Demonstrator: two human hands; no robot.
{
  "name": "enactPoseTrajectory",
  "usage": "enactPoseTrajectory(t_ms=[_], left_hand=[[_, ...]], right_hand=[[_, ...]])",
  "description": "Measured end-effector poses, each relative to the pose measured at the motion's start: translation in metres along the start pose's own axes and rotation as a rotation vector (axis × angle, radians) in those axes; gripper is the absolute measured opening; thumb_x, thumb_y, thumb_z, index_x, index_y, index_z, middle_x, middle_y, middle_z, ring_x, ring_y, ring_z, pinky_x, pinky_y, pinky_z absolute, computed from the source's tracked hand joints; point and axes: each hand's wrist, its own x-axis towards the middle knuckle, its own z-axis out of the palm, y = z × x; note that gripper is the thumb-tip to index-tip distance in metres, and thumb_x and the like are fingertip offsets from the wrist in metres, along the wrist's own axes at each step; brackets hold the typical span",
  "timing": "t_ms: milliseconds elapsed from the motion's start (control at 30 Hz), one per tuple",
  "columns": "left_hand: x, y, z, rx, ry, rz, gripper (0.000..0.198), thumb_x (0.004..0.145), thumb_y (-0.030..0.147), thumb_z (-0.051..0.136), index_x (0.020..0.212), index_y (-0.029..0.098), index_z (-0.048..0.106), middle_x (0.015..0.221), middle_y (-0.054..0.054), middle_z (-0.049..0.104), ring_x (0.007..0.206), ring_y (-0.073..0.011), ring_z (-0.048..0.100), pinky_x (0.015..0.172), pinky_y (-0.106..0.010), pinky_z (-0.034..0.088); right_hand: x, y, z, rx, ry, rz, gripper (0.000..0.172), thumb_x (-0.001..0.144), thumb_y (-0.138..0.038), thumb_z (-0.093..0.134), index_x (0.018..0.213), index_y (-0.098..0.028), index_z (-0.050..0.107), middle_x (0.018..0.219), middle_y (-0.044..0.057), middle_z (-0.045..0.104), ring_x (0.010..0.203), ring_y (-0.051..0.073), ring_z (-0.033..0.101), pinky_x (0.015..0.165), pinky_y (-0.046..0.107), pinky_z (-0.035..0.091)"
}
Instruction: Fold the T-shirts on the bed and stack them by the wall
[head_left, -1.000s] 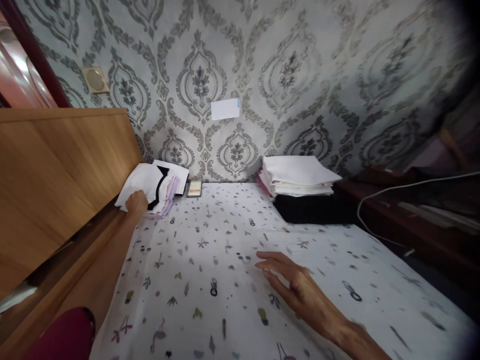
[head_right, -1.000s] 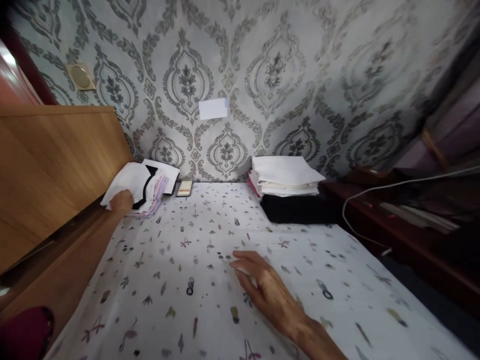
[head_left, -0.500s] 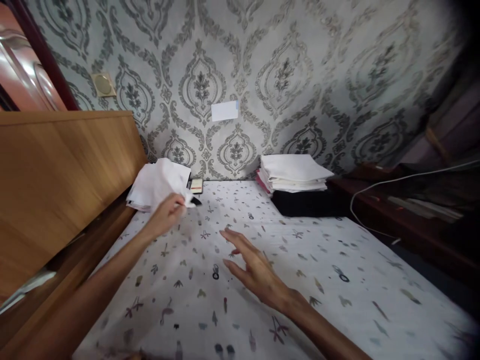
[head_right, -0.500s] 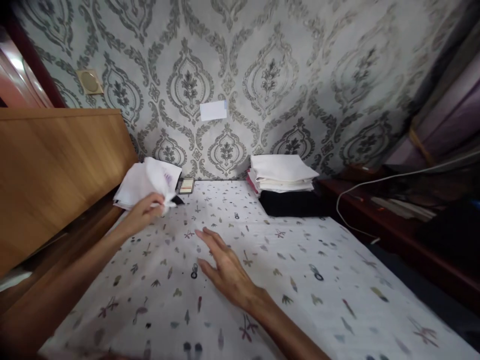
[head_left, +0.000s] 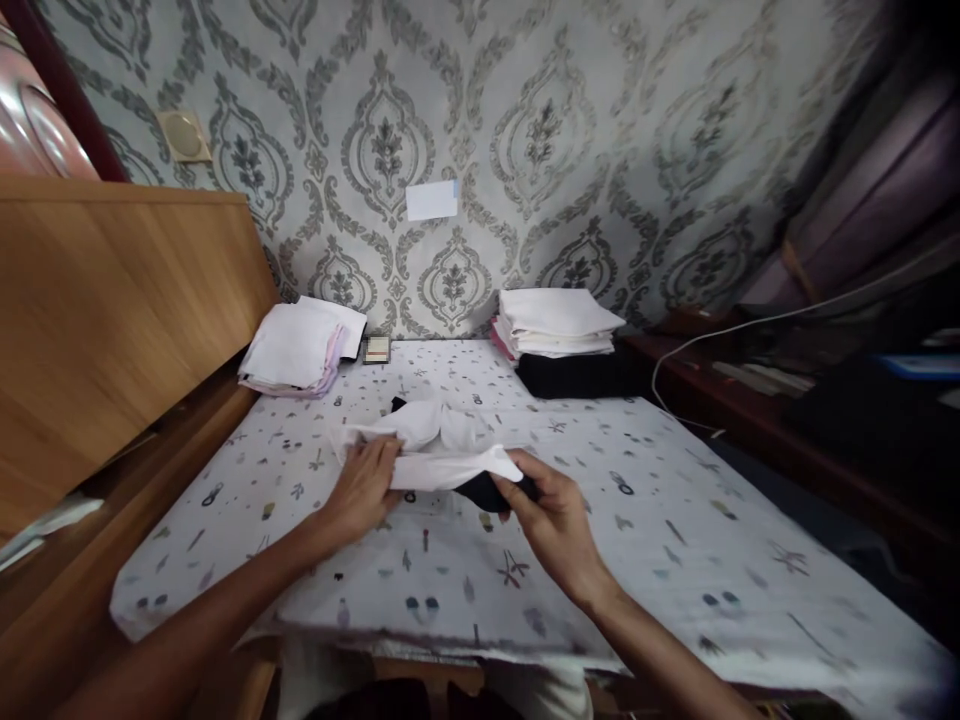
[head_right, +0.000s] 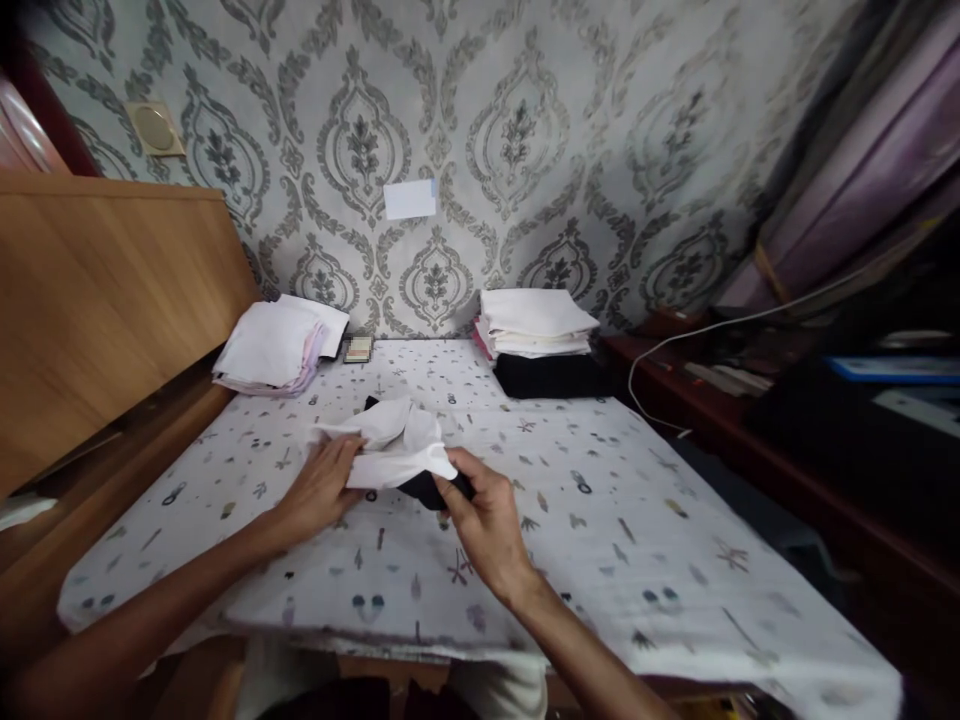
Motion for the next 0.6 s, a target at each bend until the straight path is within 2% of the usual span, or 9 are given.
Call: enactPoseTrajectory(t_ms=[67, 167, 267, 433, 533, 600], left_hand=[[0.006, -0.012, 0.001, 0.151, 0.063, -0.012, 0.047, 0.081, 0.006, 0.048, 0.125, 0.017, 0.056, 0.126, -0.018, 0.065, 0.119, -0.0343, 0.059, 0.1, -0.051, 0.045], [0.015, -0.025, -0.019, 0.245, 0.122, -0.072, 0.039, 0.077, 0.003, 0.046, 0.108, 0.018, 0.065, 0.109, -0.015, 0.072, 0.109, -0.0336, 0.063, 0.095, -0.05, 0.045], [0.017, -0.027, -0.058, 0.33, 0.23, -0.137, 0.03, 0.08, 0.007, 0.047, 0.098, 0.019, 0.068, 0.1, -0.012, 0.073, 0.101, -0.0307, 0.066, 0.088, -0.043, 0.048], [0.008, -0.005, -0.133, 0.381, 0.512, -0.12, 0.022, 0.083, 0.017, 0.048, 0.096, 0.02, 0.067, 0.098, -0.008, 0.07, 0.098, -0.0265, 0.065, 0.083, -0.035, 0.048], [-0.003, 0.009, -0.17, 0.304, 0.63, -0.108, 0.024, 0.086, 0.021, 0.048, 0.101, 0.019, 0.066, 0.103, -0.004, 0.07, 0.097, -0.0215, 0.064, 0.083, -0.03, 0.048], [-0.01, 0.014, -0.188, 0.265, 0.671, -0.121, 0.027, 0.087, 0.024, 0.047, 0.105, 0.017, 0.066, 0.102, -0.001, 0.07, 0.094, -0.0176, 0.062, 0.085, -0.028, 0.047]], right_hand=[[-0.003, -0.013, -0.008, 0.084, 0.061, 0.006, 0.016, 0.081, -0.035, 0.071, 0.082, -0.019, 0.069, 0.059, -0.003, 0.056, 0.048, 0.011, 0.048, 0.046, 0.023, 0.044], [-0.003, -0.037, -0.024, 0.206, 0.194, -0.008, 0.016, 0.076, -0.034, 0.076, 0.077, -0.02, 0.069, 0.062, -0.003, 0.058, 0.048, 0.01, 0.046, 0.041, 0.022, 0.04], [0.002, -0.066, -0.044, 0.283, 0.356, -0.032, 0.013, 0.071, -0.031, 0.078, 0.076, -0.022, 0.07, 0.066, -0.003, 0.059, 0.052, 0.009, 0.046, 0.041, 0.02, 0.037], [0.01, -0.113, -0.078, 0.304, 0.632, -0.161, 0.011, 0.074, -0.023, 0.073, 0.085, -0.024, 0.074, 0.092, 0.0, 0.07, 0.079, 0.014, 0.063, 0.05, 0.019, 0.041], [0.009, -0.136, -0.101, 0.275, 0.666, -0.284, 0.006, 0.081, -0.023, 0.07, 0.085, -0.026, 0.074, 0.106, -0.001, 0.07, 0.104, 0.019, 0.065, 0.062, 0.024, 0.047], [0.008, -0.145, -0.119, 0.145, 0.558, -0.333, 0.014, 0.091, -0.033, 0.061, 0.098, -0.03, 0.074, 0.125, -0.004, 0.066, 0.123, 0.023, 0.059, 0.071, 0.029, 0.049]])
